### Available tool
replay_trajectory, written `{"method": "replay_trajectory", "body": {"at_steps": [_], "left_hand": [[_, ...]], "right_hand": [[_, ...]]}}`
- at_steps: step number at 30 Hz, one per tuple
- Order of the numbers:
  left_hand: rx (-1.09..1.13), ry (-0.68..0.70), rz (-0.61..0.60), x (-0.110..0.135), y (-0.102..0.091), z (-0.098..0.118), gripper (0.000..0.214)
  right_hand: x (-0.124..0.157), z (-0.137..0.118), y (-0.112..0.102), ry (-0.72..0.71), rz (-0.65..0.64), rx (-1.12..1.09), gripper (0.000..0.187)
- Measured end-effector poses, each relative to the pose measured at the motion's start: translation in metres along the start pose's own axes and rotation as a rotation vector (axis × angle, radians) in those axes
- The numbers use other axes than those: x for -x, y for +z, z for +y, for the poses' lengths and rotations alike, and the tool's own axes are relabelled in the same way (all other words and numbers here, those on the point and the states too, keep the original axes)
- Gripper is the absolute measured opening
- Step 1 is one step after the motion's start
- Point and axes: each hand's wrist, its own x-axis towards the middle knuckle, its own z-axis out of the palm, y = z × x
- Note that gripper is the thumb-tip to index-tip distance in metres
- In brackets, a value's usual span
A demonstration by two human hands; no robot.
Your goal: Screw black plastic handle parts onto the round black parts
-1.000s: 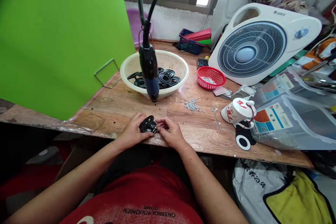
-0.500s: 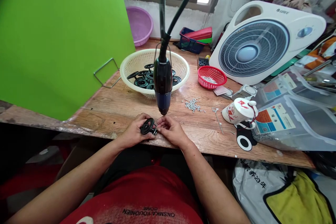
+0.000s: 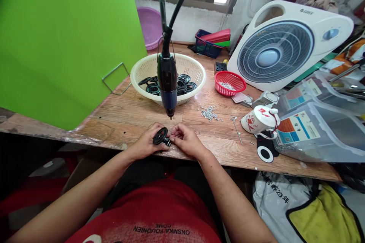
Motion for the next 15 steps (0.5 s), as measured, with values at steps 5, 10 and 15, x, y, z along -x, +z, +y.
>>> {"method": "replay_trajectory", "body": {"at_steps": [5,10,15], "left_hand": [[0.011,-0.001,-0.012,-0.001,-0.001,0.001,0.03],[0.004,-0.003,-0.048,-0.003,-0.001,0.0,0.029],[0.001,0.009,-0.05,-0.003,-0.003,-0.001,0.03]], "right_hand": [[0.005,0.002,-0.005,-0.023,-0.042,-0.042,0.021],[-0.002,0.006,-0.001,-0.035,-0.038,-0.051,0.024],[-0.007,0.006,-0.004,0.025,-0.088,-0.112,0.029]]}}
